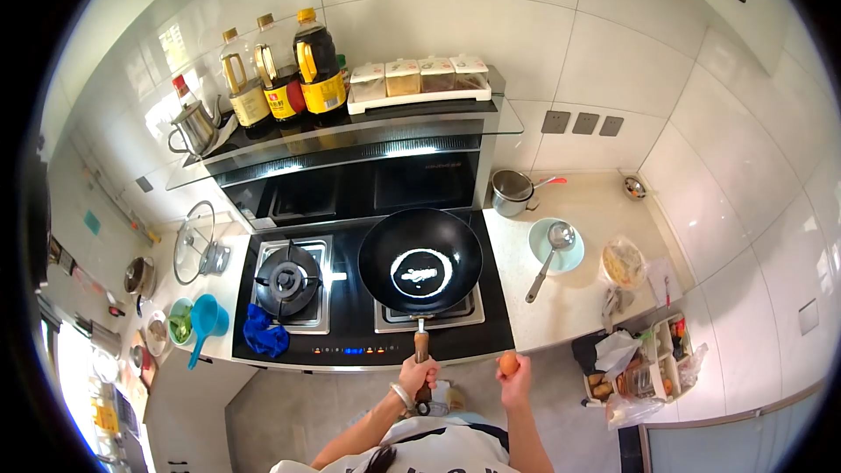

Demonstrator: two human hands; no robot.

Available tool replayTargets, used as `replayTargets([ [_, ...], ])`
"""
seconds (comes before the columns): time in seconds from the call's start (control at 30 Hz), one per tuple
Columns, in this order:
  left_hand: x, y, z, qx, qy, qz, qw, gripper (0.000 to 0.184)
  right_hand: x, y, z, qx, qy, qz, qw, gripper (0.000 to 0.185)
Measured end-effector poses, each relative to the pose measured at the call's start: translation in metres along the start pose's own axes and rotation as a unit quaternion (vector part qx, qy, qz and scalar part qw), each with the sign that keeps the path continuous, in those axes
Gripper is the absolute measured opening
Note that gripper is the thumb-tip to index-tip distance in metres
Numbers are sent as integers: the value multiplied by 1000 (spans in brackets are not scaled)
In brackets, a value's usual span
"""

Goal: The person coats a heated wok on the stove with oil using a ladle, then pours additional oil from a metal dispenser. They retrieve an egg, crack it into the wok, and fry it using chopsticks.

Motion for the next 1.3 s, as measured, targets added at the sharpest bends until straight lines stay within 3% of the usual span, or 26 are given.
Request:
replayTargets([
  [0.17,20,-1,9,-11,0,12,1000,9,-5,5,0,12,19,-8,1000,33],
  [0.33,14,1,15,7,-65,-94,993,14,-7,14,0,-13,36,0,999,33],
  [0.63,-15,29,0,-7,-91,-126,988,16,-9,10,3,3,26,10,1000,31],
  [1.03,-20,31,1,-128,-55,9,990,23,-12,-1,3,-9,28,21,999,33],
  [1.3,39,19,22,-180,33,106,977,18,-10,5,1,8,27,3,1000,33],
])
Point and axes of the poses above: each hand's wrist, its own z-axis away from the middle knuckle, its own y-axis out of the back of the hand, x = y × z, the point moved 1 cm from there along -z, towards the middle knuckle, and after that the axes turned 11 degrees about -z, right-handed, at the moved point
